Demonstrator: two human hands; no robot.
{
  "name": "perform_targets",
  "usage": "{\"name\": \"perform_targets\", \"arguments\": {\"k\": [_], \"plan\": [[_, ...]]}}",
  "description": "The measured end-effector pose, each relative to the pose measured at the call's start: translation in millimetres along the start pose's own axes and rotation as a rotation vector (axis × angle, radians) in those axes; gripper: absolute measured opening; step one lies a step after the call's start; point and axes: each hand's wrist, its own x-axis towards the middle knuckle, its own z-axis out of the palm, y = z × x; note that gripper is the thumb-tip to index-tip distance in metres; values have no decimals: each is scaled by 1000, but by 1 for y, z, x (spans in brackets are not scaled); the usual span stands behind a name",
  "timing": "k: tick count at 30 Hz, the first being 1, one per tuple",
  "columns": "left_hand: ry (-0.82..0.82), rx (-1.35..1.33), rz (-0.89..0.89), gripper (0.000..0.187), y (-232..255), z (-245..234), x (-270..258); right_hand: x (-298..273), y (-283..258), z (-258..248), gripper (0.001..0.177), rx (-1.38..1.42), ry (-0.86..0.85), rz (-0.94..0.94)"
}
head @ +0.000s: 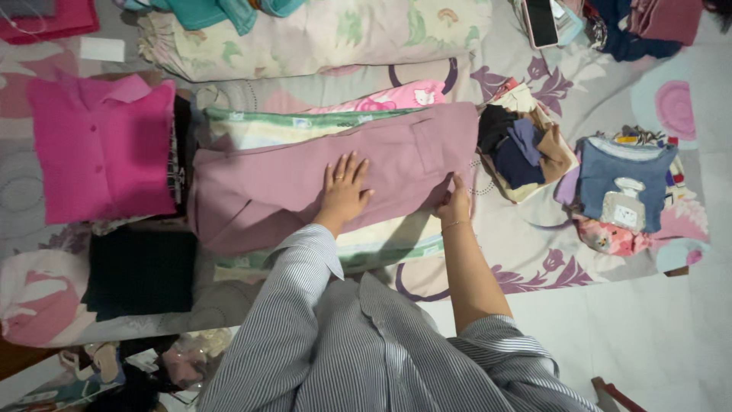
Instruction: The person folds a pink shirt, a purple shirt, a pair of blue jeans, and several other colorful garments by hand on a bed.
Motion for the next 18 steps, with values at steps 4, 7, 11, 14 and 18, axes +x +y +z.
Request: {"name": "perform_targets", "arguments": {"k": [4,7,11,14,18], "plan": [[104,-96,179,73,35,13,25,4,-19,5,48,-62,-291,-150],[42,-261,205,75,59,23,49,-10,-45,20,52,-24,-661,-187],[-134,-409,-4,79,89,43,78,-50,-68,52,57,-138,-745,-157],[-201,-437,-66,80,92,56,91,-72,-75,70,56,-177,-610,-132],[-332,-635,-149,81,84,70,105,-64,-69,78,46,-264,-674,55]]}}
